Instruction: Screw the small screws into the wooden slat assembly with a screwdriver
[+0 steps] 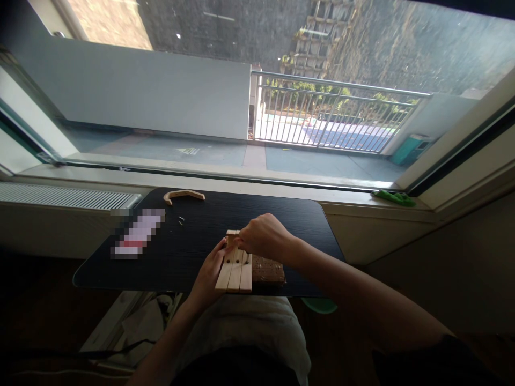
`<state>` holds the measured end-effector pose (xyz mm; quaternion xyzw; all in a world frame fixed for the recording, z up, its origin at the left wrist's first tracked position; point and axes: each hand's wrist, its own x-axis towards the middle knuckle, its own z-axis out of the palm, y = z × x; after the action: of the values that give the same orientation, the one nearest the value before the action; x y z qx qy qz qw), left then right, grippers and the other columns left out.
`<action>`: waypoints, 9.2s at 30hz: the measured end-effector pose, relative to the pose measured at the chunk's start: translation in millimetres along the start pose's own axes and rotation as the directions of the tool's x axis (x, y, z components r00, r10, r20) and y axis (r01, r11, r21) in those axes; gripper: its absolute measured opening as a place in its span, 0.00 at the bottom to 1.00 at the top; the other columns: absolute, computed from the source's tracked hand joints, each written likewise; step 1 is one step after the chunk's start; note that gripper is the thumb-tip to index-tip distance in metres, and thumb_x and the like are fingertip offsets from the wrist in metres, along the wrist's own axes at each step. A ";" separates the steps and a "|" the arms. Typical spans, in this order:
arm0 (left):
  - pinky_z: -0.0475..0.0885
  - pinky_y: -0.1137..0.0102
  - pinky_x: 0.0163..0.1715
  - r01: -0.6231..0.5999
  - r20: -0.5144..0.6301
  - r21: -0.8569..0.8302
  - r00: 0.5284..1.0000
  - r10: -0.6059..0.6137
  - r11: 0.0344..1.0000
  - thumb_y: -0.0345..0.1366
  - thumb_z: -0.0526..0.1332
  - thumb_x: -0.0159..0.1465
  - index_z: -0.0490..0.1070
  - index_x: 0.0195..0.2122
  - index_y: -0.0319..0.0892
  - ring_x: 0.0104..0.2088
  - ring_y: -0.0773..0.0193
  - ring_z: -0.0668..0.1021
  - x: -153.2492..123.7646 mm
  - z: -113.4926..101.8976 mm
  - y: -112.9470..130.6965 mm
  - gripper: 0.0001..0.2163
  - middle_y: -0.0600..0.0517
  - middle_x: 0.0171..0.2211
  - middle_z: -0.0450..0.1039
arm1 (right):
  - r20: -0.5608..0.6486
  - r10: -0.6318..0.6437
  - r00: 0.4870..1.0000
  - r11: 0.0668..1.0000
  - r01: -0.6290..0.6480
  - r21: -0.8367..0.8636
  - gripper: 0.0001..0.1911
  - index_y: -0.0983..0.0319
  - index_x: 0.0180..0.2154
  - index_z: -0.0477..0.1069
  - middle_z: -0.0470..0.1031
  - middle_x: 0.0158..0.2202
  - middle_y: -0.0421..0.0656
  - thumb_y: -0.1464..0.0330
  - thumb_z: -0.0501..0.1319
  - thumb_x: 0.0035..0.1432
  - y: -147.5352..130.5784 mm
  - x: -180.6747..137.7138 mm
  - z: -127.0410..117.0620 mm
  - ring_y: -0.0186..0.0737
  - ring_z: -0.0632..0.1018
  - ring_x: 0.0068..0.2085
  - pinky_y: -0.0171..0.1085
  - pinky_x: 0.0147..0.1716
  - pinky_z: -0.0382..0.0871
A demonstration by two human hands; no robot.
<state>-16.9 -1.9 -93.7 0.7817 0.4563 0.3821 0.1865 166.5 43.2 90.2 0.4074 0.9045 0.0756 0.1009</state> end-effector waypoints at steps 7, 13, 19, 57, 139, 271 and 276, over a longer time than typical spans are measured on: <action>0.66 0.49 0.62 0.008 -0.009 0.002 1.000 -0.008 1.000 0.36 0.63 0.60 0.63 0.61 0.36 0.66 0.42 0.64 0.0 -0.5 1.0 0.27 0.32 0.67 0.58 | 0.022 0.133 0.991 0.991 -0.134 0.008 0.28 0.65 0.28 0.81 0.80 0.25 0.52 0.61 0.48 0.72 -10.8 -2.1 -1.2 0.46 0.81 0.29 0.36 0.25 0.59; 0.66 0.47 0.62 0.001 -0.013 -0.006 1.000 -0.001 1.000 0.37 0.64 0.60 0.63 0.61 0.36 0.67 0.41 0.64 0.2 -1.2 1.7 0.28 0.32 0.67 0.58 | 0.095 0.127 0.987 0.987 -0.135 0.082 0.21 0.65 0.36 0.76 0.81 0.31 0.51 0.61 0.48 0.71 -12.4 -10.0 -10.5 0.48 0.82 0.32 0.37 0.27 0.61; 0.66 0.47 0.62 0.019 -0.024 -0.027 1.000 -0.020 0.999 0.36 0.63 0.61 0.65 0.60 0.37 0.66 0.42 0.65 0.7 -1.5 2.9 0.26 0.33 0.67 0.59 | 0.165 0.012 0.986 0.977 -0.048 0.210 0.13 0.65 0.47 0.68 0.81 0.37 0.50 0.68 0.51 0.65 -4.7 -18.9 -21.0 0.49 0.81 0.34 0.39 0.28 0.60; 0.66 0.47 0.62 -0.002 -0.006 0.002 1.000 0.002 1.000 0.36 0.63 0.59 0.63 0.61 0.36 0.67 0.42 0.64 1.5 -0.9 1.7 0.28 0.32 0.67 0.58 | 0.231 -0.208 0.950 0.932 0.120 0.343 0.20 0.61 0.54 0.71 0.81 0.37 0.48 0.74 0.57 0.60 8.8 -12.8 -18.8 0.43 0.78 0.33 0.35 0.25 0.55; 0.65 0.47 0.63 0.004 -0.011 -0.007 1.000 -0.004 1.000 0.36 0.63 0.60 0.63 0.61 0.36 0.67 0.42 0.63 0.0 -0.9 0.4 0.28 0.33 0.67 0.58 | 0.240 -0.163 0.957 0.888 0.036 0.458 0.09 0.62 0.44 0.66 0.74 0.33 0.44 0.65 0.52 0.68 14.2 -11.9 -16.2 0.37 0.67 0.28 0.36 0.26 0.54; 0.66 0.49 0.62 -0.027 -0.026 -0.007 0.999 0.027 1.000 0.36 0.63 0.60 0.62 0.62 0.37 0.67 0.43 0.64 0.7 0.2 -2.2 0.28 0.34 0.66 0.60 | 0.307 -0.179 0.935 0.952 0.085 0.295 0.21 0.65 0.52 0.71 0.79 0.46 0.51 0.82 0.57 0.57 8.3 -9.8 -28.8 0.47 0.80 0.42 0.36 0.31 0.64; 0.66 0.48 0.62 -0.022 -0.016 -0.010 1.000 0.022 1.000 0.36 0.63 0.60 0.62 0.62 0.37 0.67 0.43 0.64 0.5 -0.7 -1.4 0.28 0.33 0.67 0.59 | 0.325 -0.175 0.929 0.954 0.078 0.289 0.19 0.65 0.50 0.71 0.80 0.44 0.51 0.80 0.58 0.57 7.8 -7.9 -27.0 0.46 0.80 0.41 0.35 0.30 0.63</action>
<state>-18.1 -0.7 -93.9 0.7826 0.4473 0.3925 0.1825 170.7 40.9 119.0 0.3647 0.8987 -0.1288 0.2068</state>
